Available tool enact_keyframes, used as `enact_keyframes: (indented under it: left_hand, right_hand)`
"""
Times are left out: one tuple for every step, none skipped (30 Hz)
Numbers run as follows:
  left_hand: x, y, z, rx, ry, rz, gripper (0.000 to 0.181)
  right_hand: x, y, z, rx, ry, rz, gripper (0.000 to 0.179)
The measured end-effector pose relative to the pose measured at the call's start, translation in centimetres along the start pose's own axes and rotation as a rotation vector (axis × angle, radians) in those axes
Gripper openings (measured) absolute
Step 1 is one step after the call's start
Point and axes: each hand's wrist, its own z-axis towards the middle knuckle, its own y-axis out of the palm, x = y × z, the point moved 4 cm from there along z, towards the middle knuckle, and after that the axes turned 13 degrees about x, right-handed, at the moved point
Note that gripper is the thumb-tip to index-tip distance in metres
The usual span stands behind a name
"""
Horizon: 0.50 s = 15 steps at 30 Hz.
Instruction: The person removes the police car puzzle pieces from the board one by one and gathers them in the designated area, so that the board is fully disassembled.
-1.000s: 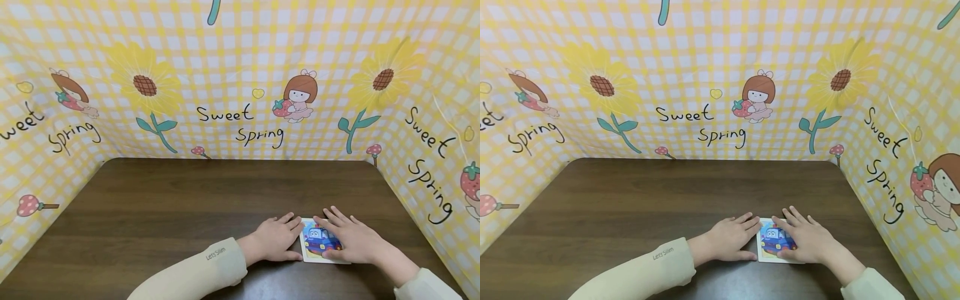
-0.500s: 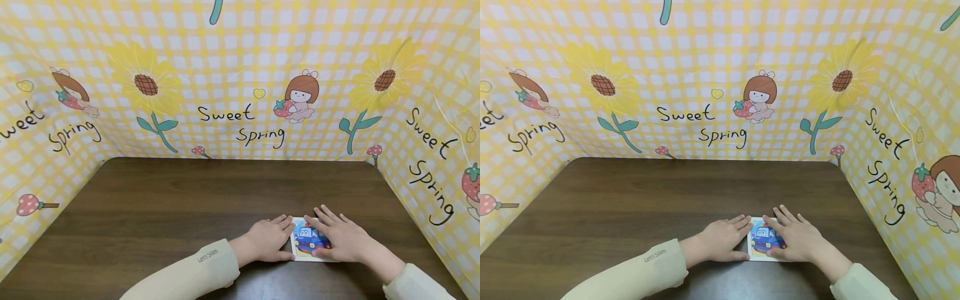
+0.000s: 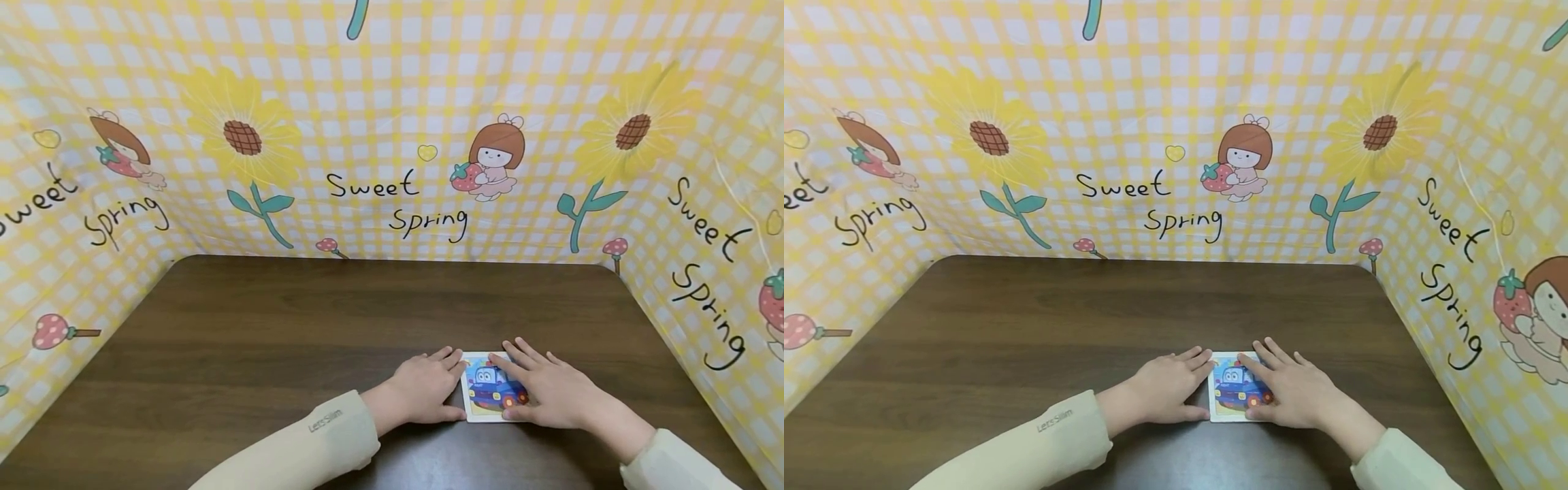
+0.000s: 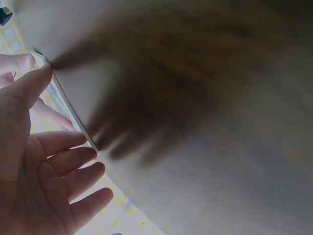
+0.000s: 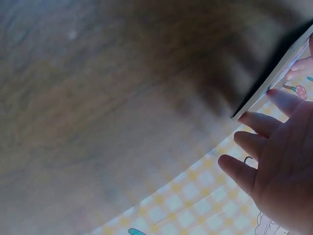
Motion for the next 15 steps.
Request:
enact_keyframes:
  left_hand:
    - [-0.1,0.1,-0.1,0.002,-0.002,-0.004,0.081]
    - [-0.3,0.1,-0.2,0.002,-0.005,-0.01,0.081]
    - [-0.5,0.2,-0.3,0.001,-0.007,-0.02,0.081]
    - [-0.6,0.2,-0.4,-0.004,-0.01,-0.03,0.081]
    - [-0.8,0.3,-0.6,-0.008,-0.013,-0.042,0.081]
    - [-1.0,0.3,-0.7,-0.015,-0.016,-0.054,0.081]
    - [-1.3,0.4,-0.9,-0.022,-0.019,-0.067,0.081]
    - [-1.5,0.4,-1.0,-0.028,-0.023,-0.079,0.081]
    - [-1.7,0.4,-1.2,-0.033,-0.025,-0.089,0.081]
    - [-1.9,0.4,-1.4,-0.04,-0.027,-0.097,0.081]
    - [-2.1,0.4,-1.6,-0.045,-0.029,-0.106,0.081]
    - [-2.4,0.4,-1.8,-0.05,-0.031,-0.115,0.081]
    - [-2.6,0.4,-2.0,-0.054,-0.033,-0.126,0.08]
    - [-2.8,0.4,-2.2,-0.057,-0.034,-0.134,0.08]
    - [-3.0,0.4,-2.4,-0.06,-0.034,-0.143,0.08]
  right_hand:
    - [0.0,0.0,0.0,0.001,-0.008,0.007,0.088]
    - [-0.1,0.0,0.0,0.002,-0.015,0.017,0.088]
    - [-0.1,0.0,-0.1,0.003,-0.023,0.028,0.088]
    - [-0.1,0.0,-0.1,0.004,-0.029,0.037,0.088]
    - [-0.2,0.0,0.0,0.006,-0.036,0.046,0.087]
    - [-0.3,0.1,0.0,0.005,-0.043,0.053,0.087]
    - [-0.4,0.2,0.1,0.006,-0.051,0.059,0.087]
    - [-0.5,0.3,0.2,0.005,-0.058,0.064,0.086]
    - [-0.6,0.3,0.3,0.004,-0.066,0.067,0.086]
    - [-0.8,0.4,0.4,0.004,-0.076,0.068,0.085]
    - [-1.0,0.5,0.5,0.003,-0.085,0.071,0.085]
    - [-1.1,0.6,0.6,0.001,-0.095,0.074,0.085]
    - [-1.3,0.7,0.7,-0.001,-0.101,0.078,0.084]
    - [-1.5,0.7,0.9,-0.005,-0.106,0.083,0.084]
    - [-1.6,0.8,1.0,-0.01,-0.107,0.091,0.085]
